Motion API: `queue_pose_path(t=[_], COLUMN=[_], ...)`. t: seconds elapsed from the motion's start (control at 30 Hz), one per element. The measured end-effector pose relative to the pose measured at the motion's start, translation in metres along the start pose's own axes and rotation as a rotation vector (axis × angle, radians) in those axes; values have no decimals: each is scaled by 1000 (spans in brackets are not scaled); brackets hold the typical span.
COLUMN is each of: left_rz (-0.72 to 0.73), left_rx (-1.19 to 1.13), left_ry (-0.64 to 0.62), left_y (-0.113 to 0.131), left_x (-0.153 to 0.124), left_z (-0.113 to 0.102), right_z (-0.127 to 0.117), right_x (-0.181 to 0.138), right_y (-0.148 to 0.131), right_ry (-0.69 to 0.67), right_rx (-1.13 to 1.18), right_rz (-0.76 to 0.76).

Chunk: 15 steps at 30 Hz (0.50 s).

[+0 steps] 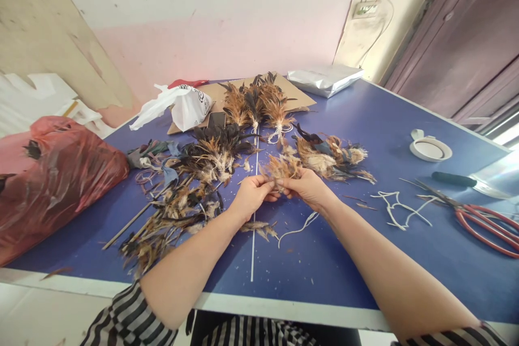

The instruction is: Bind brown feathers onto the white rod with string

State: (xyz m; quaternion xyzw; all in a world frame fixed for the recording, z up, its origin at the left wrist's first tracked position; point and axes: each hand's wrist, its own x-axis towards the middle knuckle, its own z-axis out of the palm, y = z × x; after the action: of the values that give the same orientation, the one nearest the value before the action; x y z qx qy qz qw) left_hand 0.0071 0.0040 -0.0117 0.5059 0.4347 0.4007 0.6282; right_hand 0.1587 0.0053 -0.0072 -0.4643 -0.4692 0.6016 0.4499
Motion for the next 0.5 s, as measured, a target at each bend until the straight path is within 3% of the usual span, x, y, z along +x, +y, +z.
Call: queue_pose_path(t=[0.27,0.5], left_rz=[-46,-51], left_rx=[-84,-69], left_ry=[-36,-79], left_y=[4,1], left_x=[0,1], left_z=[-5,-6], right_z=[-8,0], right_x=[4,-4], right_y=[1,-6], right_ry=[43,-52], right_rx=[46,-83], right_rz=[-18,-57])
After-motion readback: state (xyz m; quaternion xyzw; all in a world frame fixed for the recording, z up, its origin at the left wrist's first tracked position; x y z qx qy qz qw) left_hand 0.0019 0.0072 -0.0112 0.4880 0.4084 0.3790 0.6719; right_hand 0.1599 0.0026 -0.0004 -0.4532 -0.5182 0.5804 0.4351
